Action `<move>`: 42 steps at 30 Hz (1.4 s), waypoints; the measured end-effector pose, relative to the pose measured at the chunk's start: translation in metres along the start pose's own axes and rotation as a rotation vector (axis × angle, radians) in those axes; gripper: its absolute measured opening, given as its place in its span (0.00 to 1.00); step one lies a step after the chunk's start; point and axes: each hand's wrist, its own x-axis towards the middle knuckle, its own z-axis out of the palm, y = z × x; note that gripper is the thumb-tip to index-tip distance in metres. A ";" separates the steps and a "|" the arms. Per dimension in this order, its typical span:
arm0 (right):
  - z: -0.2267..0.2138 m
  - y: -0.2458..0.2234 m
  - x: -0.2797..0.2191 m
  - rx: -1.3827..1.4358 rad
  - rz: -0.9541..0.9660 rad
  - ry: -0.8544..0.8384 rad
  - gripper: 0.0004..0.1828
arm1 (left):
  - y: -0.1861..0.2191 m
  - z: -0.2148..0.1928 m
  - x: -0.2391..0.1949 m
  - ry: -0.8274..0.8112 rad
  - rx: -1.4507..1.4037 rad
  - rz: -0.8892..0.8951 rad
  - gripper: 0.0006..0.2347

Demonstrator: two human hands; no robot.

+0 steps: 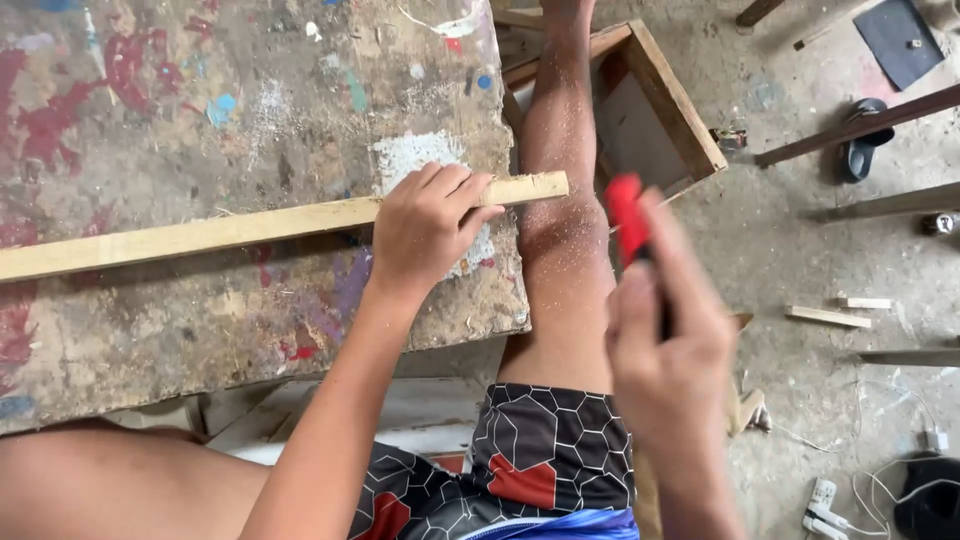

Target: A person uses a small hand saw to cut a thin wooden strip on a workbench.

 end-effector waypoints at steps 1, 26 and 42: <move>0.004 0.004 -0.009 0.004 -0.002 -0.001 0.28 | -0.001 0.000 0.001 -0.001 0.005 0.000 0.14; 0.036 0.037 -0.036 -0.094 0.189 -0.066 0.27 | 0.001 0.001 0.000 -0.021 -0.032 0.016 0.13; 0.054 0.065 -0.007 0.206 0.178 0.082 0.22 | 0.000 0.007 -0.006 -0.069 -0.082 -0.029 0.17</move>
